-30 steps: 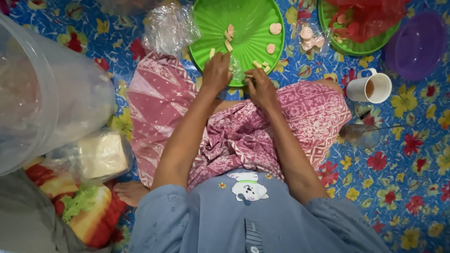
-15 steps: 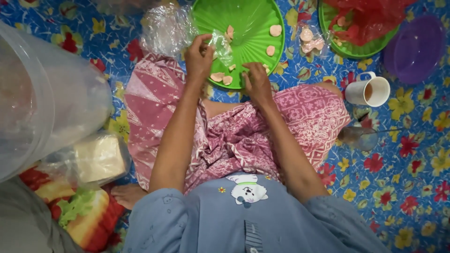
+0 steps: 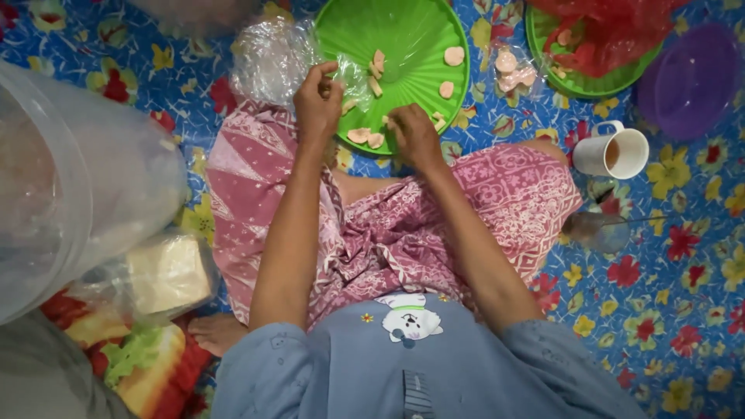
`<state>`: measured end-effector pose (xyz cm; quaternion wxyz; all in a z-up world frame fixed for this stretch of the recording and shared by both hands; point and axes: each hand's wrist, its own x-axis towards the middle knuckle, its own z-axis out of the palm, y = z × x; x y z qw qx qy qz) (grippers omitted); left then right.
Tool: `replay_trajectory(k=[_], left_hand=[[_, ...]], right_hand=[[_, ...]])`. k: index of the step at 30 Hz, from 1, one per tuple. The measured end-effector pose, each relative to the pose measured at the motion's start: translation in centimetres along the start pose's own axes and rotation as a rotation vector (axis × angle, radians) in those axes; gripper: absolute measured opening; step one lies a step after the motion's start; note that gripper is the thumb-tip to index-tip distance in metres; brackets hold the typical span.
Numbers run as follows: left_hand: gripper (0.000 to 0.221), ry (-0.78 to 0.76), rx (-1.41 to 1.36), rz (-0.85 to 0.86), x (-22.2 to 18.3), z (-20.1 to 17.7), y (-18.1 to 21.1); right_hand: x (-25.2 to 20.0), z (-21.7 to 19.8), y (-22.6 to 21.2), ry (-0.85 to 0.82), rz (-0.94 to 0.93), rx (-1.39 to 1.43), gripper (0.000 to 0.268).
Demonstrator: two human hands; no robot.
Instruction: A person sitting on the floor is picking up small pink food slices from a mat and arranging them onto a green plastic plate.
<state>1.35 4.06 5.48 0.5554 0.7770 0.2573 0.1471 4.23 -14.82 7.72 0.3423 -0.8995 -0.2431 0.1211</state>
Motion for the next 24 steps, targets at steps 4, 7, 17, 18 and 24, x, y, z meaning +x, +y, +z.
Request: replay_trajectory(k=[4, 7, 17, 18, 24], left_hand=[[0.037, -0.077, 0.027, 0.051, -0.6, -0.1, 1.1], [0.042, -0.188, -0.039, 0.030, -1.0, 0.2, 1.6], [0.015, -0.400, -0.210, -0.062, -3.1, 1.3, 0.8], [0.015, -0.427, -0.248, -0.076, -3.2, 1.4, 1.2], [0.009, -0.447, -0.010, -0.020, -5.3, 1.3, 2.4]], right_hand=[[0.2, -1.0, 2.2, 0.109, -0.123, 0.066, 0.013], [0.1, -2.0, 2.9, 0.066, -0.022, 0.027, 0.015], [-2.9, -1.4, 1.0, 0.073, 0.186, 0.760, 0.027], [-3.1, -1.9, 0.0, 0.072, 0.233, 0.908, 0.031], [-4.6, -3.1, -1.6, 0.013, 0.269, 1.024, 0.014]])
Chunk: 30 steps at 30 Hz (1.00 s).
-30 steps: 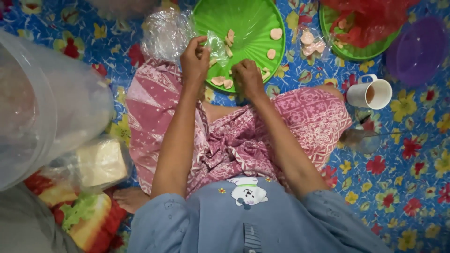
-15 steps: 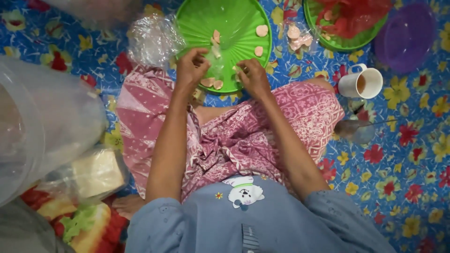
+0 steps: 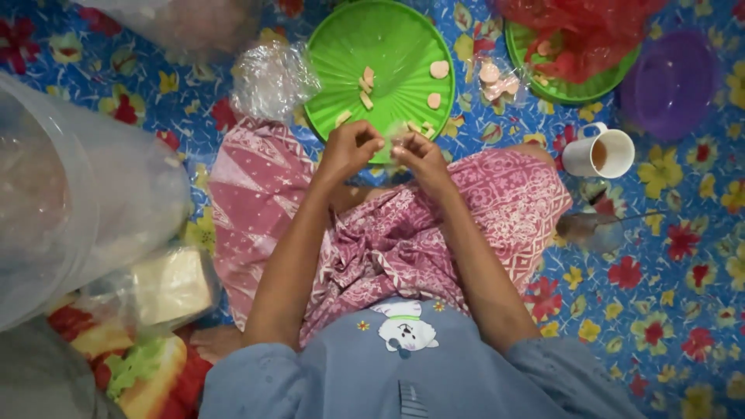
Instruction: A person sitting on the floor is picking up small pink food slices from a mat and arranging them onto a green plastic plate.
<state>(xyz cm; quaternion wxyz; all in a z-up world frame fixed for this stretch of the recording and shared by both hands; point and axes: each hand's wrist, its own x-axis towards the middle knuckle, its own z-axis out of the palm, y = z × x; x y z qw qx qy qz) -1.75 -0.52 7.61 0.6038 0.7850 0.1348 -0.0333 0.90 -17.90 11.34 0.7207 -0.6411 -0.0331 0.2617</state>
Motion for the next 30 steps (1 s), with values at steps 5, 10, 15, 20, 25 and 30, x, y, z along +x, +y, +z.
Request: replay_trajectory(k=[5, 10, 15, 20, 25, 30], left_hand=[[0.007, 0.068, 0.127, -0.061, -0.8, 0.6, 0.3], [0.005, 0.138, 0.007, -0.085, -0.8, 1.1, -1.3], [0.001, 0.261, -0.175, -0.046, -0.7, -0.9, -0.6], [0.003, 0.258, -0.233, 0.058, 0.9, -0.7, -3.1], [0.005, 0.203, -0.185, 0.047, 0.7, -0.1, -2.5], [0.009, 0.198, 0.005, -0.002, 2.0, 0.9, -6.1]], right_hand=[[1.8, -2.9, 4.6, -0.036, 0.002, 0.036, 0.011], [2.0, -3.1, 5.6, -0.066, 0.024, 0.070, 0.013], [2.3, -3.4, 6.6, -0.093, 0.059, 0.163, 0.024], [2.1, -2.9, 5.8, -0.098, 0.104, 0.127, 0.034], [1.4, -2.0, 4.4, -0.120, 0.106, -0.003, 0.038], [1.5, -2.4, 5.4, -0.171, 0.095, -0.132, 0.022]])
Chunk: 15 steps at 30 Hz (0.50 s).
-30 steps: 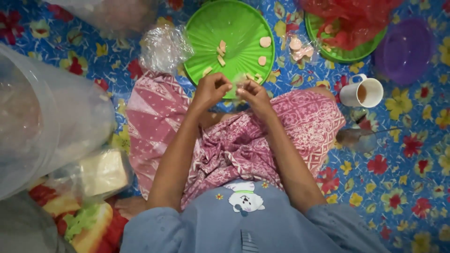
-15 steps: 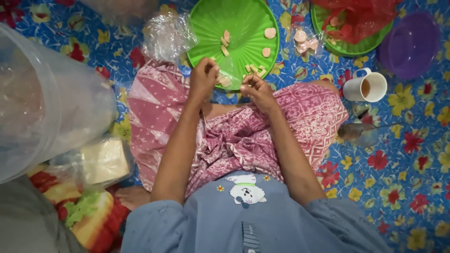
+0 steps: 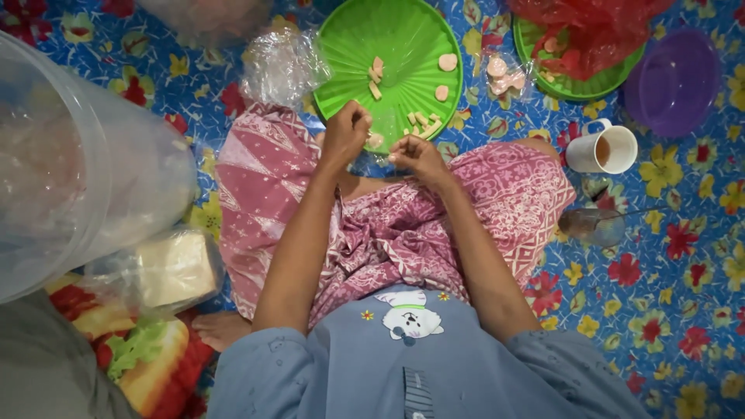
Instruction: A person sitting on the floor is picking up small pink food slices from a mat and arranging them onto a green plastic plate.
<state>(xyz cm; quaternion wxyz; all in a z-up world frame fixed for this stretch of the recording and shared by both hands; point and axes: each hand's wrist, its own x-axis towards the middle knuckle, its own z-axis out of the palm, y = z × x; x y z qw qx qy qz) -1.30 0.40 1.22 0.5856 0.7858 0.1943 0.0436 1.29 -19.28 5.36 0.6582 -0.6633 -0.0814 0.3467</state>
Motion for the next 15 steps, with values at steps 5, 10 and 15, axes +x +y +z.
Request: replay_trajectory(k=[5, 10, 15], left_hand=[[0.005, -0.026, 0.003, -0.035, -1.2, -0.9, 4.7], [0.008, -0.154, 0.039, 0.074, -0.9, -0.4, 2.7], [0.025, -0.178, -0.017, 0.081, -1.4, 0.3, 3.6]], right_hand=[[-0.1, 0.5, 0.1, 0.015, -0.016, -0.009, 0.027], [0.4, 0.1, 0.0, 0.114, -0.044, 0.028, 0.030], [0.8, 0.0, 1.2, 0.194, -0.073, 0.005, 0.018]])
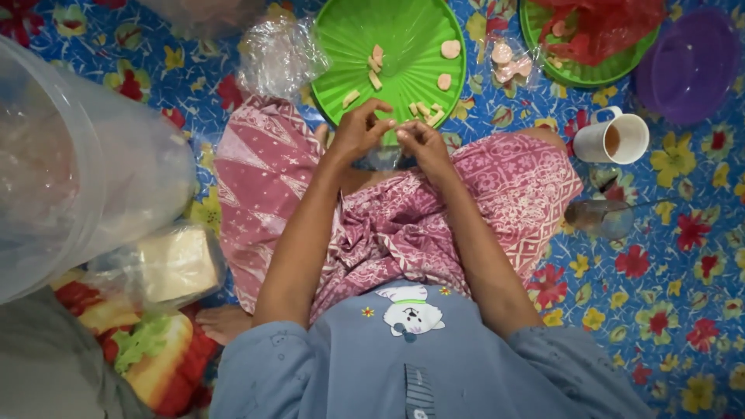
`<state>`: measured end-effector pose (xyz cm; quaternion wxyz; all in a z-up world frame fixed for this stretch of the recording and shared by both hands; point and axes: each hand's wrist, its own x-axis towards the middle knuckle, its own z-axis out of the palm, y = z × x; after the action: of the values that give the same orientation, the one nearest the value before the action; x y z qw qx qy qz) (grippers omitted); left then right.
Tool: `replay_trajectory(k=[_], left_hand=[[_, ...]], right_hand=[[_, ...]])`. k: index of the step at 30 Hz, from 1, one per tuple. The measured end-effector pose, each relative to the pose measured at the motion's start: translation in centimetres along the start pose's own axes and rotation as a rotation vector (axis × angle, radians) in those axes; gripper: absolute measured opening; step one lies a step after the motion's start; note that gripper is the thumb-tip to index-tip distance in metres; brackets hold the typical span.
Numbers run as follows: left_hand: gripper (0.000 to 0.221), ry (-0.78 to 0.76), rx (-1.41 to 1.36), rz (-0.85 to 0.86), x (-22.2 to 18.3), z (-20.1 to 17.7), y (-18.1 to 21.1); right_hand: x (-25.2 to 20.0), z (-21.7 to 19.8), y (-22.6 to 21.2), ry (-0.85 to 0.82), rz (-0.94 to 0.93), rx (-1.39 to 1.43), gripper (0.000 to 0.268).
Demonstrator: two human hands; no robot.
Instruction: A person sitting on the floor is picking up small pink food slices from a mat and arranging them onto a green plastic plate.
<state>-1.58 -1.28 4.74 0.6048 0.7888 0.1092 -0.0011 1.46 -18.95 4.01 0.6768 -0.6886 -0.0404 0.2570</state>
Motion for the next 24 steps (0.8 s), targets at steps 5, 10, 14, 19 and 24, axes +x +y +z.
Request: replay_trajectory(k=[5, 10, 14, 19, 24], left_hand=[[0.035, -0.059, 0.020, -0.135, -0.5, -1.5, 1.2], [0.024, -0.041, 0.033, -0.140, -0.1, -1.6, -0.4], [0.021, 0.027, -0.070, -0.118, 0.6, -1.9, -1.3], [0.018, 0.129, -0.272, -0.052, 0.2, -2.4, -0.1], [0.020, -0.077, 0.322, -0.099, -1.5, -3.4, 3.5]], right_hand=[[0.3, 0.0, -1.1, 0.154, 0.020, 0.183, 0.013], [0.8, -0.1, -0.1, 0.177, 0.046, 0.293, 0.014], [0.9, 0.1, -0.1, 0.215, 0.049, 0.202, 0.010], [0.7, 0.4, -0.6, 0.251, 0.018, 0.188, 0.007], [0.6, -0.2, -1.7, 0.337, 0.061, 0.414, 0.006]])
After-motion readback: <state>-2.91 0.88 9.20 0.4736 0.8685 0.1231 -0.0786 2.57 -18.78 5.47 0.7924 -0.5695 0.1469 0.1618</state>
